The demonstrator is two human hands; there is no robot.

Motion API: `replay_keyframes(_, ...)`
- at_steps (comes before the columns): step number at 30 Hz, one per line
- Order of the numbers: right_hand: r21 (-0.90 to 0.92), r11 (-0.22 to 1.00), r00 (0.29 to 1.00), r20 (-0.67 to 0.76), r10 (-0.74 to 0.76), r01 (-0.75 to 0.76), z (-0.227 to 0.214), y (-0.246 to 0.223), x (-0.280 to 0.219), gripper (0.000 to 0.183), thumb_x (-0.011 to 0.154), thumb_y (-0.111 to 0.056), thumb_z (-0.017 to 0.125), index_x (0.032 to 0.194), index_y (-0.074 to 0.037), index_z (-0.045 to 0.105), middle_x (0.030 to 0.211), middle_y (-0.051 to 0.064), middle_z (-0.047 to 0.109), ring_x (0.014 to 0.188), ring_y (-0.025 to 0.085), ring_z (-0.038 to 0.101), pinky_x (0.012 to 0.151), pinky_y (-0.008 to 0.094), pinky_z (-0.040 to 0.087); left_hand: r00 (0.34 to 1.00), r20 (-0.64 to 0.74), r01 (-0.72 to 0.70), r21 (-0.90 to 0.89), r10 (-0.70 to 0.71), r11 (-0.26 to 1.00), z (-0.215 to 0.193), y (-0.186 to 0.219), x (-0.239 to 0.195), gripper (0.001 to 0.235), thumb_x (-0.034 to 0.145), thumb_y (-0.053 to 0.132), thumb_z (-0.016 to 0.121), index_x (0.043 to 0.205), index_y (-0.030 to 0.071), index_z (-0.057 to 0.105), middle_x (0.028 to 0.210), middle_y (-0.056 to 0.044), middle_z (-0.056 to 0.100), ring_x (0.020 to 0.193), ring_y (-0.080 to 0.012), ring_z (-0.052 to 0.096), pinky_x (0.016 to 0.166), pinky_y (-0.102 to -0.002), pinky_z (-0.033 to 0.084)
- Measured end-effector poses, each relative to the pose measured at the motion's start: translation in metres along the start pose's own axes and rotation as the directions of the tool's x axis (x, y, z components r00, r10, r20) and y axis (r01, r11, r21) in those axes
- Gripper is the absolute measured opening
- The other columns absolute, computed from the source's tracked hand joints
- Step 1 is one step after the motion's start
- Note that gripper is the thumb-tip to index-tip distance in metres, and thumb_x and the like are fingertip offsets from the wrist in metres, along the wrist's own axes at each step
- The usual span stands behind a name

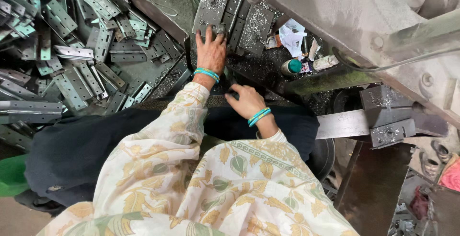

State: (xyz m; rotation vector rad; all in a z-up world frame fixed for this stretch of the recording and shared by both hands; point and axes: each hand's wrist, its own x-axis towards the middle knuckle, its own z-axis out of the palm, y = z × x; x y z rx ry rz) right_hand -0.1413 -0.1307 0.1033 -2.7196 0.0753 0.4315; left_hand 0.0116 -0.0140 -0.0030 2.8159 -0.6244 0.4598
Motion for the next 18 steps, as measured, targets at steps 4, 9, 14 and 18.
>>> replay_keyframes(4, -0.046, 0.998, 0.999, 0.005, -0.038, 0.038, -0.011, -0.007, 0.009, 0.042, 0.088, -0.047, 0.068, 0.113, -0.014, 0.072, 0.103, 0.022, 0.071, 0.099, 0.044, 0.068, 0.085, 0.053, 0.055, 0.999, 0.029, 0.027, -0.031, -0.026, 0.999, 0.008, 0.002, 0.010, 0.032, 0.096, 0.020, 0.057, 0.123, 0.010, 0.074, 0.134, -0.006, 0.063, 0.144, -0.0392, 0.036, 0.113, -0.072, 0.023)
replay_keyframes(9, -0.061, 0.998, 0.999, -0.037, -0.032, 0.030, 0.011, 0.009, 0.010, 0.041, 0.090, -0.045, 0.068, 0.115, -0.013, 0.071, 0.105, 0.022, 0.070, 0.100, 0.045, 0.068, 0.085, 0.055, 0.055, 1.000, 0.011, 0.027, -0.023, -0.027, 0.999, 0.016, 0.005, 0.028, 0.033, 0.094, 0.022, 0.057, 0.118, 0.009, 0.075, 0.132, -0.007, 0.063, 0.141, -0.0408, 0.036, 0.110, -0.074, 0.024)
replay_keyframes(14, -0.074, 0.996, 0.998, -0.060, 0.038, -0.042, 0.106, 0.046, -0.011, 0.048, 0.081, -0.033, 0.076, 0.123, -0.012, 0.066, 0.116, 0.022, 0.063, 0.097, 0.045, 0.067, 0.081, 0.055, 0.057, 0.998, 0.055, 0.020, -0.035, -0.018, 0.999, 0.012, 0.008, 0.033, 0.032, 0.095, 0.021, 0.057, 0.120, 0.009, 0.074, 0.137, -0.008, 0.061, 0.142, -0.0416, 0.035, 0.111, -0.074, 0.024)
replay_keyframes(18, 0.049, 0.999, 0.987, -0.163, 0.007, 0.001, 0.143, 0.058, -0.016, 0.037, 0.085, -0.030, 0.073, 0.120, -0.019, 0.071, 0.122, 0.019, 0.064, 0.100, 0.044, 0.067, 0.083, 0.053, 0.057, 1.000, -0.009, -0.007, -0.081, 0.006, 0.997, 0.005, 0.001, 0.024, 0.038, 0.094, 0.022, 0.057, 0.127, 0.009, 0.071, 0.139, -0.008, 0.060, 0.141, -0.0415, 0.035, 0.110, -0.074, 0.025)
